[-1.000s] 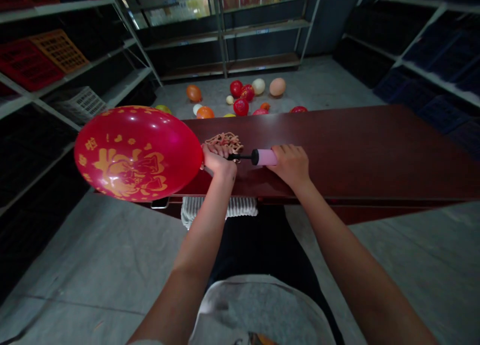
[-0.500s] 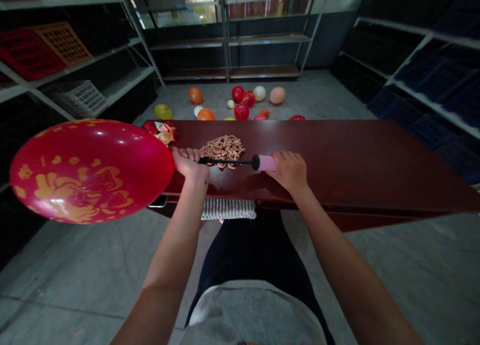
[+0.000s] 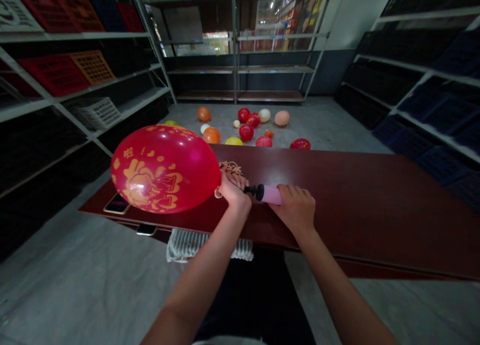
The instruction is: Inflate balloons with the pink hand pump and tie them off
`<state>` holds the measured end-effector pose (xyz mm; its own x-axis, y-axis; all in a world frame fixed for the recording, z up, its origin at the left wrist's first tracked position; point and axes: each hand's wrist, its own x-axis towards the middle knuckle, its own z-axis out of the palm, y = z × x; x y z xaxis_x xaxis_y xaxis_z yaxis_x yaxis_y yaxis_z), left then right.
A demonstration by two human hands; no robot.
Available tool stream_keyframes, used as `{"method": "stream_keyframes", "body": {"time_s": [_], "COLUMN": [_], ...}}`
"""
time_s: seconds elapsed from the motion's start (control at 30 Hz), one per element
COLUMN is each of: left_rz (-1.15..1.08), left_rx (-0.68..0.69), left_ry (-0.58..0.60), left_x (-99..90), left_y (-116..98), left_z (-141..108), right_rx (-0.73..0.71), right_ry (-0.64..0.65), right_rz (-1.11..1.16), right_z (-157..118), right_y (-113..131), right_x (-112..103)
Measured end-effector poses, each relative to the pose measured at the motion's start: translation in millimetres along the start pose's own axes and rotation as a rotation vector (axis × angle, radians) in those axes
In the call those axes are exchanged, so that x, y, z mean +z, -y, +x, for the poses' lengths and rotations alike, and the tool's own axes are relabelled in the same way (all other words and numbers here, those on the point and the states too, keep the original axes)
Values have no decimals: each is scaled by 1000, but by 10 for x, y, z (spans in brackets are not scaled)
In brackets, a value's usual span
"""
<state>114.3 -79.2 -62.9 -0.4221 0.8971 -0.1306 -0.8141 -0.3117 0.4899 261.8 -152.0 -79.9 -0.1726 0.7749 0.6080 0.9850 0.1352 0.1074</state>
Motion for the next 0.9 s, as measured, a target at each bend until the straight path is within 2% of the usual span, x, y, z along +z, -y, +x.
{"method": "stream_keyframes", "body": {"time_s": [0.13,0.23,0.33,0.43,0.57,0.77,0.9], "left_rz": [-32,-48,-36,-18,-21,-18,3], "left_rx": [-30,-31,-43,-18,36,62,54], "left_ry": [100,158,161,89,-6,-55,-55], "left_x": [36,44,66,91,71,-5,9], "left_y": [125,65,-73,-278,-660,-1265,-1434], "left_z": [-63,-46,-32,-34,-12,78,112], "right_rx": [23,14,-2,-17,-46,-77,-84], "right_ry": [-22,-39,-40,-39,0,48,33], "right_rz": [6,6,7,5,-1,11,21], "right_z": [-8,-17,-33,-57,-75,-71,-76], "right_y": [-16,-13,1,13,29,54,47], "right_x": [13,16,13,8,-15,-48,-38]}}
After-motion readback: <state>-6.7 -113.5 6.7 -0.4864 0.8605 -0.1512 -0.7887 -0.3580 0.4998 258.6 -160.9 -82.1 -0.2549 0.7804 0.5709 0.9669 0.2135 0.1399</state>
